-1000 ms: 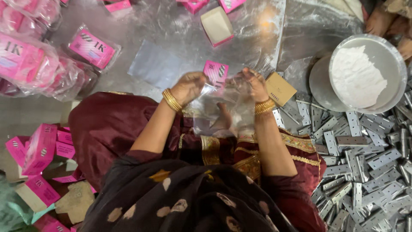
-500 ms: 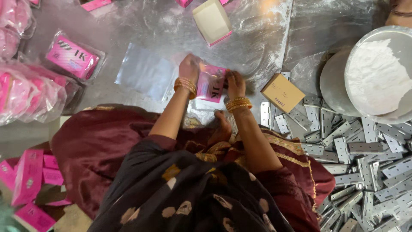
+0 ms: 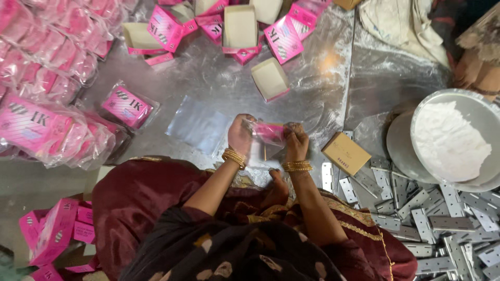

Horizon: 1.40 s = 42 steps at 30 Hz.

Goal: The person sits on the floor and repeatedly packs metal hinges into small pink boxes. They place the hinges into the boxes, close the lids, and then place the boxes into clear plastic bags. The person works with a large pile of loose hinges and a supply of empty boxes.

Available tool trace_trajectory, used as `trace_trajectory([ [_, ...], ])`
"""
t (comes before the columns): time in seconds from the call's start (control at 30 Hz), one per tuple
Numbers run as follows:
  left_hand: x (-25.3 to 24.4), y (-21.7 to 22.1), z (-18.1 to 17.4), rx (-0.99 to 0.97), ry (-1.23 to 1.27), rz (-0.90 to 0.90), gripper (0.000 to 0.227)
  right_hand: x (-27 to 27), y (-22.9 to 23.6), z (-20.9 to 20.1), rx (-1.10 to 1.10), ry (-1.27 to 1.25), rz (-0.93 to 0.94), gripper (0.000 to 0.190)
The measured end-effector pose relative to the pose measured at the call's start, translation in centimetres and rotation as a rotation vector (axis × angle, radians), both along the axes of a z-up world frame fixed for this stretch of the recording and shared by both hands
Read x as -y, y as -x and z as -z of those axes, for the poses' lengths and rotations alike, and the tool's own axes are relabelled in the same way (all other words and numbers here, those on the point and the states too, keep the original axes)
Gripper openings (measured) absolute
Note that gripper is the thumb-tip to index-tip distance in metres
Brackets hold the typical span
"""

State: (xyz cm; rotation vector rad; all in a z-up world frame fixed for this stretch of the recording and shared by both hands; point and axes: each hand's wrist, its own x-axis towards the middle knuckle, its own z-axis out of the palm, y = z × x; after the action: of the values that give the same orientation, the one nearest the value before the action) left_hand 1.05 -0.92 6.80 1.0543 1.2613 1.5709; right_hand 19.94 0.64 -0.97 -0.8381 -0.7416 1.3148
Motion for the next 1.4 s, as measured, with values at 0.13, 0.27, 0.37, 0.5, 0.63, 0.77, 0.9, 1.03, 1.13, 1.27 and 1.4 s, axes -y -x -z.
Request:
trace_trajectory([
  [0.13,-0.8,0.4,1.1,-0.069,0.096,-0.034,0.006,-0.2,-1.0,1.0,0.099,0.118,0.02,0.017],
  [0.27,-1.7,1.3,2.2,0.211,0.278,0.029,0.009,-1.1,-1.0,1.9,0.394,0.042,0.025,0.024],
  [0.37,-2.1,1.9,2.8,0.213,0.31,0.041,0.009,-1.9,-0.9,2.1,0.228,0.302,-0.004,0.029],
  [0.5,-2.3,2.2,3.9,0.012,0.207,0.039,0.012,-1.7,-1.6,2.4,0.139,0.476,-0.063,0.026],
  [0.63,-2.7,2.3,4.6,0.096,0.285,0.116,0.021,-1.8,-2.1,3.2,0.228,0.343,-0.075,0.021],
  [0.77,-3.0,2.2,4.8,0.221,0.197,0.11,0.027,-2.1,-2.3,3.3,0.289,0.423,-0.07,0.03],
  [0.9,-3.1,2.5,4.8,0.262,0.314,0.201,0.031,-1.4,-2.0,2.2,0.008,0.54,-0.149,0.024],
  [1.03,-3.5,2.1,4.1,0.25,0.235,0.157,0.024,-1.3,-1.3,-0.4,0.045,0.593,-0.141,0.025],
  [1.13,-3.7,2.2,2.9,0.297,0.26,0.153,0.038,-0.9,-1.2,-2.6,-0.034,0.683,-0.147,0.028],
  [1.27,-3.8,2.2,1.2,0.251,0.288,0.144,0.045,-0.7,-1.4,-4.9,-0.315,0.703,-0.179,0.033],
  [1.4,-3.8,2.2,0.8,0.067,0.384,0.154,0.037,-0.4,-1.1,-5.5,-0.255,0.509,-0.266,0.03],
])
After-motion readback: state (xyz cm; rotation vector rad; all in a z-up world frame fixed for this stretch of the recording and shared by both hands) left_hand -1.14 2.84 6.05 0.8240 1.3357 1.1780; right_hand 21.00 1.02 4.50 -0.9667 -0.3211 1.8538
